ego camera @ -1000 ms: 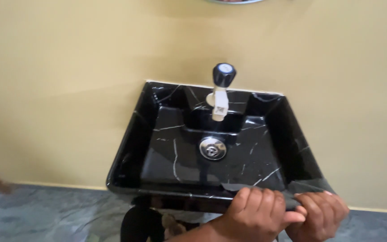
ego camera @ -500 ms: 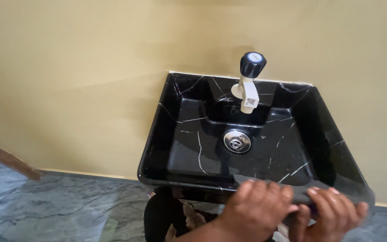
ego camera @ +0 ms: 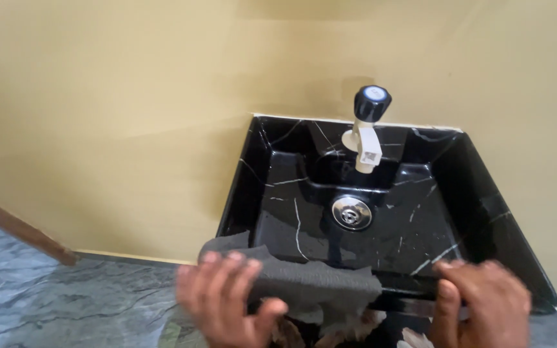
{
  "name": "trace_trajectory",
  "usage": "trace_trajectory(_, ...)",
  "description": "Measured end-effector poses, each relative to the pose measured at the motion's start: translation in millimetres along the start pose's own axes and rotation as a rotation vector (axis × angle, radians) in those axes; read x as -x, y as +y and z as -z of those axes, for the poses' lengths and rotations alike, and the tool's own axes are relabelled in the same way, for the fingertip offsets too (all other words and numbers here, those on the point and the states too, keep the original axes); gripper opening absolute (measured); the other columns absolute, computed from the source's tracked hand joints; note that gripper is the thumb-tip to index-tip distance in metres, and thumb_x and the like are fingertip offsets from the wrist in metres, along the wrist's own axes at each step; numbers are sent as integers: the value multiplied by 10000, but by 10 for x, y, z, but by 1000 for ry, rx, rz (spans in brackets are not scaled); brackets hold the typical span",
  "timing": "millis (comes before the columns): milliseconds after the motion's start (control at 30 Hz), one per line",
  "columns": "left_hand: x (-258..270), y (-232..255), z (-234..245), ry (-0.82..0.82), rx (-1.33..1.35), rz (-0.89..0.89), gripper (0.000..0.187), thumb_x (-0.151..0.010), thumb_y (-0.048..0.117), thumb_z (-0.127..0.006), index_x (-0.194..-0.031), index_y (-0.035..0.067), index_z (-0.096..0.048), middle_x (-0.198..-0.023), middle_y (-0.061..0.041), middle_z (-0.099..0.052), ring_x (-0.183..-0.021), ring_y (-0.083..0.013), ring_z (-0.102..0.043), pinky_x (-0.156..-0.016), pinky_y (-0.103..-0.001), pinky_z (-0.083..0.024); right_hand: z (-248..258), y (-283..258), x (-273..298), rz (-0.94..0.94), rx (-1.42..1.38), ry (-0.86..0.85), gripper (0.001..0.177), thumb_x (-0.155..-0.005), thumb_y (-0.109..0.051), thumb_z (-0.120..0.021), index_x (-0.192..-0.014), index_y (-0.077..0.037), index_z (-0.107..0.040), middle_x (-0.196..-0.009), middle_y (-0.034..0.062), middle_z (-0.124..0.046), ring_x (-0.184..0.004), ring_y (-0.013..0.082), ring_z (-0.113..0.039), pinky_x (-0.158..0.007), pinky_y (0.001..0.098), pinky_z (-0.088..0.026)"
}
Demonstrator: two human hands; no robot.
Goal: The person wets a grey cloth under a running tap, then wipes the inside and rim of a black marble sink. The person repeatedly wrings and refolds the cloth while cleaning the sink basin and faucet area.
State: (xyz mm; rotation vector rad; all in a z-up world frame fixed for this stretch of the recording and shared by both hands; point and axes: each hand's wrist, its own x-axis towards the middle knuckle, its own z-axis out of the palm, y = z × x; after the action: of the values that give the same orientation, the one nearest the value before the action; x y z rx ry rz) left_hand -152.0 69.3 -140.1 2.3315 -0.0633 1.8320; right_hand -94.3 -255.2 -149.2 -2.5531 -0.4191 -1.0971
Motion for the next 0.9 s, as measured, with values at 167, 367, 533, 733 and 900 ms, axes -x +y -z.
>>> trace_trajectory(167,-75,43,-199,-266,80,-415,602,-1037,678,-542,-1113,108,-721,-1004,-33,-706,-1003,-210,-666,-985,-418,-465,-143,17,151,-25,150,-87,213,-945,-336,-660,-953,-170,-794,-729,10,-725,-759,177,-701,-1015,423,-500)
trace_trajectory(367,-702,-616,11,-582,479,-415,628,-946,682,-628,-960,59,-709,-869,-45,-729,-826,-245,-691,-832,-394,-539,-393,511,350,298,116,-27,256,-903,-449,-647,-986,-237,-765,-775,-61,-733,-776,131,-694,-894,396,-518)
trace_trajectory(533,-1207,-474,45,-1165,416,-286,633,-906,644,-570,-1000,47,-760,-826,-121,-746,-830,-331,-693,-849,-420,-518,-885,1168,670,409,190,-339,375,-898,-589,-597,-1085,-309,-762,-899,-106,-750,-853,65,-688,-866,372,-529)
trace_trajectory(733,-1394,-281,-346,-1705,260,-181,659,-999,573,-348,-1274,45,-630,-1333,-138,-628,-1242,-334,-561,-1074,-435,-392,-1480,1419,1253,426,168,-150,369,-872,-526,-538,-1060,-263,-715,-814,-51,-691,-773,126,-629,-877,533,-524)
trace_trajectory(900,-1214,-247,-881,-1942,-97,-353,831,-1011,604,-285,-1587,35,-96,-1694,-142,-1,-1566,-275,-14,-1245,-393,-48,-1799,1392,1395,483,167,-20,323,-856,-451,-589,-1028,-207,-711,-746,-17,-658,-659,160,-591,-783,559,-529)
